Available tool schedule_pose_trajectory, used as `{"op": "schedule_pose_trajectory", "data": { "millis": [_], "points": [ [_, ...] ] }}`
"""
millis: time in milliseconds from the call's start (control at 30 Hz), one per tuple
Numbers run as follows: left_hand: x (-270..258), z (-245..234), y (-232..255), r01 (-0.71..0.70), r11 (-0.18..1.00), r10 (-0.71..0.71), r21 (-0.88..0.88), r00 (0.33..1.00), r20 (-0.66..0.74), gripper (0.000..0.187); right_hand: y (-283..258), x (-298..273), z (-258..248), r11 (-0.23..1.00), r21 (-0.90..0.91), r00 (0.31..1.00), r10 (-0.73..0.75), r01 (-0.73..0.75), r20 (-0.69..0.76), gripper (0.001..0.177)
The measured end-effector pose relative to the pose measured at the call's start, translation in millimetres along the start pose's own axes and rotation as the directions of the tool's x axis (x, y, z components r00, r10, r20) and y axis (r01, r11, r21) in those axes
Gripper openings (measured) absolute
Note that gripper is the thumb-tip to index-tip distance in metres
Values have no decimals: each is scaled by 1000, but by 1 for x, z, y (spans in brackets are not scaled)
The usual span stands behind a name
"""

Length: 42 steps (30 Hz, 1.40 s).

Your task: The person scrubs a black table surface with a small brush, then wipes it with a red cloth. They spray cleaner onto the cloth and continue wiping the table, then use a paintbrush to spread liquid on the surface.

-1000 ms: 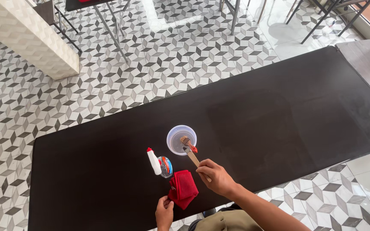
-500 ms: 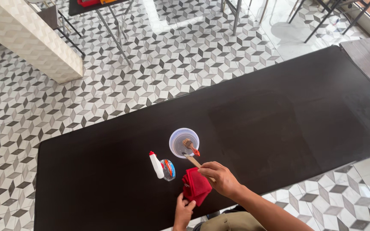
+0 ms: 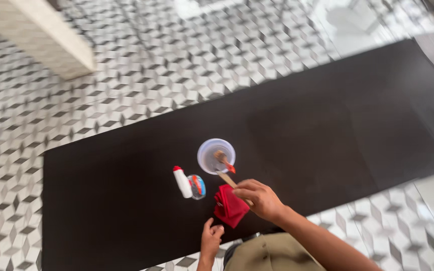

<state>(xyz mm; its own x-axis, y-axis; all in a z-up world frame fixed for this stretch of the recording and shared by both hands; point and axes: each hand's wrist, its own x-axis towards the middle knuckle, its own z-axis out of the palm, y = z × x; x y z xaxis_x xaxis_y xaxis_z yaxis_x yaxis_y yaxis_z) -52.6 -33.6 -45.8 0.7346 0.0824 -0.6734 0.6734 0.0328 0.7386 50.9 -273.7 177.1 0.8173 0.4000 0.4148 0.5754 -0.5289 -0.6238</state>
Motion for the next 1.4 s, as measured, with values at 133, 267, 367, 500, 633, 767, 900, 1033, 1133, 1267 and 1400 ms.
{"op": "schedule_pose_trajectory", "data": {
  "millis": [133, 267, 367, 500, 633, 767, 900, 1033, 1133, 1267, 1400],
  "points": [
    [2, 1, -1, 12, 999, -12, 47, 1000, -1, 63, 11, -13, -5, 979, 176, 987, 119, -99, -105, 27],
    [-11, 14, 14, -192, 953, 231, 234, 961, -150, 34, 28, -29, -17, 854, 461, 855, 411, -239, -317, 15],
    [-28, 41, 39, -266, 869, 388, 417, 890, -241, 21, 49, -44, -38, 522, 828, 614, 726, -202, -308, 15],
    [-35, 89, 73, -463, 691, 617, 554, 778, -119, 18, 103, -64, -92, 371, 928, 429, 845, -41, -319, 13],
    [-16, 140, 93, -563, 465, 783, 683, 622, -20, 25, 159, -84, -147, 392, 920, 315, 874, -13, -369, 16],
    [13, 181, 97, -296, 447, 773, 844, 602, -198, 36, 214, -84, -188, 424, 886, 312, 881, -188, -355, 20],
    [35, 211, 95, 43, 456, 707, 889, 590, -391, 49, 263, -56, -212, 591, 687, 411, 800, -422, -437, 17],
    [48, 225, 87, 203, 381, 688, 902, 590, -423, 47, 299, -36, -219, 793, 392, 599, 609, -466, -520, 14],
    [53, 226, 85, 217, 321, 744, 922, 545, -387, 46, 322, -30, -217, 808, 253, 619, 575, -532, -535, 11],
    [57, 228, 82, 234, 308, 752, 922, 535, -386, 43, 344, -39, -215, 891, 87, 716, 413, -446, -562, 11],
    [60, 229, 82, 246, 292, 752, 924, 539, -381, 43, 356, -49, -211, 884, 91, 716, 428, -459, -551, 11]
  ]
}}
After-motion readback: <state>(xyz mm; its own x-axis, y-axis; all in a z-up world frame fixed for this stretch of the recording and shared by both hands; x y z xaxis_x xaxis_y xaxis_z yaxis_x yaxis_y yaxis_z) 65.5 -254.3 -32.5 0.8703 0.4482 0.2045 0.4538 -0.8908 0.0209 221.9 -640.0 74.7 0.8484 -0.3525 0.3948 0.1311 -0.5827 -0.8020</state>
